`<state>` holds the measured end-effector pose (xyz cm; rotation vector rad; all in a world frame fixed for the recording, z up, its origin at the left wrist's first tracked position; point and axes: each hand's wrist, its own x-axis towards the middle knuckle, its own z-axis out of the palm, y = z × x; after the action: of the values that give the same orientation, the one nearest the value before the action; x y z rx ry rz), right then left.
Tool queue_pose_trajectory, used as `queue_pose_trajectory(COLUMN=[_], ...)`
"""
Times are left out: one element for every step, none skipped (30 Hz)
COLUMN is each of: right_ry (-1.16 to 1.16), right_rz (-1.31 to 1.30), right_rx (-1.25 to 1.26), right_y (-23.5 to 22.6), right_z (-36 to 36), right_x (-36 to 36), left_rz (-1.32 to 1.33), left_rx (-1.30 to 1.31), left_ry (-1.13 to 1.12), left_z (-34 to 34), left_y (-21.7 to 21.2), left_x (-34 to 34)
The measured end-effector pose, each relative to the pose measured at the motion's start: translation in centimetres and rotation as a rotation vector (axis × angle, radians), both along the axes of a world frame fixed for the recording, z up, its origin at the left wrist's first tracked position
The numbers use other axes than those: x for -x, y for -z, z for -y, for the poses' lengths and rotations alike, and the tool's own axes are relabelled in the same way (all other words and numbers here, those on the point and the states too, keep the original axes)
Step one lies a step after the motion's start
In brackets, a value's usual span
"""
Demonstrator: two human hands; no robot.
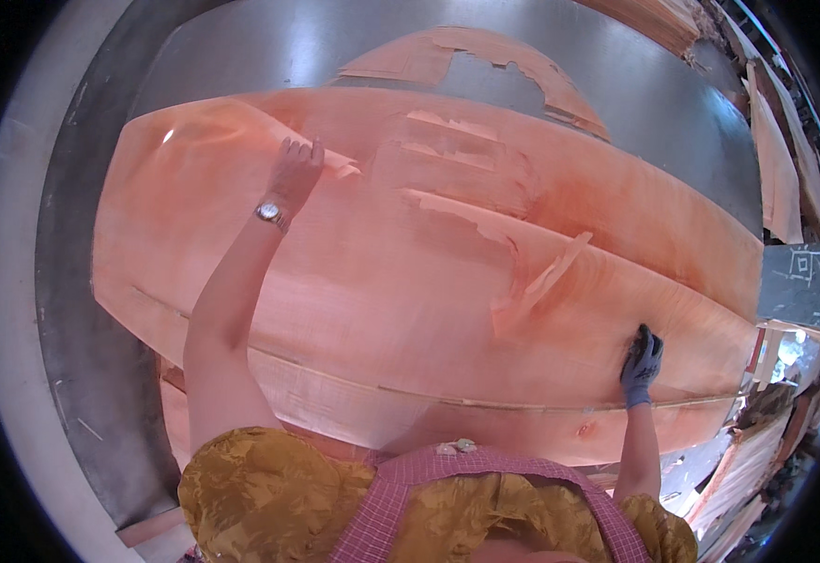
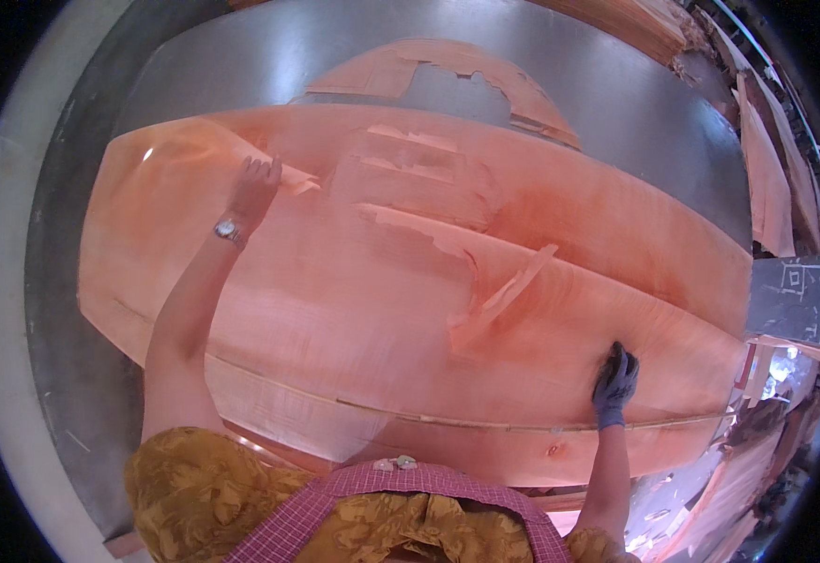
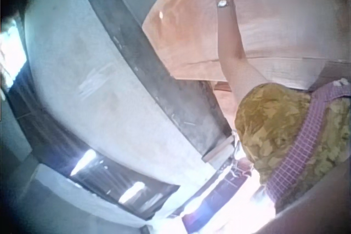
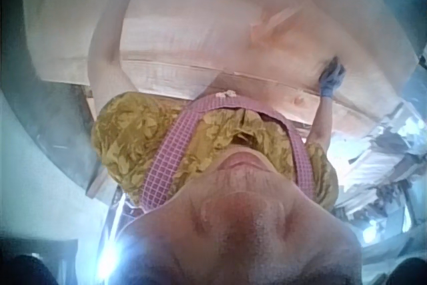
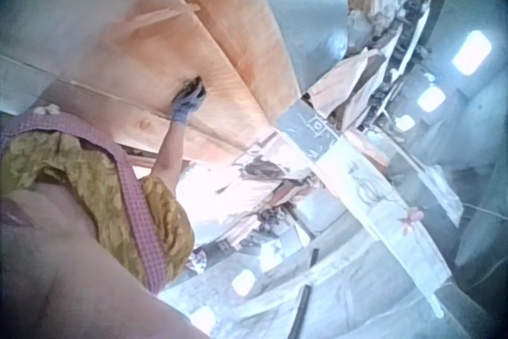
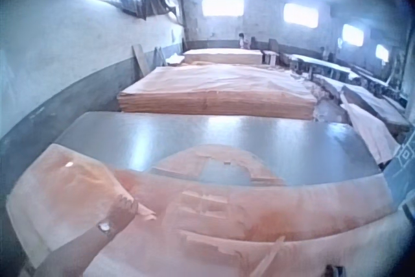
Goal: The person cuts and arranges wood veneers on a table, using a knife and a long wooden stick to manipulate and align the sheets.
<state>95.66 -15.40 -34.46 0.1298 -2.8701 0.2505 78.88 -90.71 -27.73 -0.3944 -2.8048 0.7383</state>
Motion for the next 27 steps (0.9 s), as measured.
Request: queue_pose_trajectory(right_ry=[0.032, 0.020, 0.010, -0.008, -0.011, -0.008, -0.017, -0.024, -0.027, -0.030, -0.033, -0.045, -0.059, -0.072, -0.104, -0.142, -0.180, -0.216, -0.244, -0.278, -0.269, -0.311, -0.348, -0.382, -0.387, -0.381, -0.372], right_rz=[0.044, 0.051, 0.059, 0.061, 0.054, 0.048, 0.039, 0.029, 0.040, 0.046, 0.052, 0.019, -0.007, -0.033, -0.010, 0.017, 0.045, 0.052, 0.054, 0.046, 0.085, 0.064, 0.044, 0.023, 0.010, 0.007, 0.004], right_rx=[0.026, 0.039, 0.051, 0.067, 0.025, 0.027, 0.034, 0.042, 0.043, 0.045, 0.047, 0.048, 0.047, 0.046, 0.077, 0.106, 0.135, 0.072, 0.008, -0.056, -0.010, -0.019, -0.032, -0.044, -0.053, -0.067, -0.081], right_y=[0.2, 0.0, -0.3, -0.5, -0.7, -0.7, -0.7, -0.6, -0.6, -0.5, -0.3, -0.1, -0.3, -0.6, -1.0, -2.3, -2.8, -2.5, -2.3, -2.2, -2.1, -1.8, -1.6, -1.4, -1.7, -2.4, -3.2], right_z=[-0.1, 0.0, 0.1, 0.3, 0.5, 0.4, 0.4, 0.3, 0.2, 0.1, -0.1, -0.1, 0.1, 0.3, 0.2, 0.5, 0.6, 0.1, -0.9, -1.5, -1.9, -2.4, -3.1, -3.5, -3.8, -4.2, -4.4], right_x=[0.0, 0.1, 0.1, 0.4, 0.4, 0.2, 0.3, 0.3, 0.3, 0.4, 0.5, 0.5, 0.4, 0.3, 0.1, 0.1, 0.0, 0.0, 0.0, 0.5, 0.7, 0.9, 1.1, 1.2, 0.9, 0.2, -0.3], left_rz=[-0.007, -0.016, 0.010, 0.031, 0.052, 0.047, 0.041, 0.033, 0.038, 0.036, 0.036, 0.058, 0.087, 0.116, 0.108, 0.104, 0.101, 0.113, 0.120, 0.120, 0.087, 0.085, 0.082, 0.079, 0.080, 0.089, 0.097], left_rx=[0.016, 0.026, 0.046, 0.069, 0.091, 0.099, 0.113, 0.128, 0.134, 0.141, 0.148, 0.144, 0.137, 0.130, 0.126, 0.121, 0.116, 0.128, 0.138, 0.148, 0.193, 0.191, 0.184, 0.179, 0.149, 0.114, 0.080], left_ry=[0.002, 0.004, -0.011, -0.033, -0.054, -0.042, -0.042, -0.039, -0.049, -0.058, -0.067, -0.100, -0.133, -0.167, -0.164, -0.166, -0.169, -0.200, -0.224, -0.254, -0.238, -0.246, -0.249, -0.248, -0.249, -0.238, -0.223], left_z=[0.1, 0.1, -0.1, -0.1, -0.3, -0.4, -0.4, -0.5, -0.6, -0.9, -1.2, -1.5, -2.0, -2.4, -2.7, -2.9, -3.2, -3.5, -4.0, -4.1, -4.1, -4.1, -4.3, -4.2, -4.3, -4.9, -5.3], left_y=[-0.8, -1.3, -1.7, -2.2, -2.7, -2.7, -2.8, -2.8, -2.8, -3.0, -3.2, -3.5, -3.6, -3.9, -4.2, -4.3, -4.5, -4.5, -4.4, -4.3, -4.2, -3.9, -3.6, -3.6, -3.8, -3.8, -3.9], left_x=[-2.0, -3.8, -5.6, -7.5, -9.0, -10.4, -12.2, -13.5, -14.7, -15.6, -16.5, -17.3, -18.2, -19.0, -19.9, -21.0, -22.1, -23.1, -23.6, -24.6, -25.8, -26.8, -27.5, -28.1, -28.4, -29.0, -29.5])
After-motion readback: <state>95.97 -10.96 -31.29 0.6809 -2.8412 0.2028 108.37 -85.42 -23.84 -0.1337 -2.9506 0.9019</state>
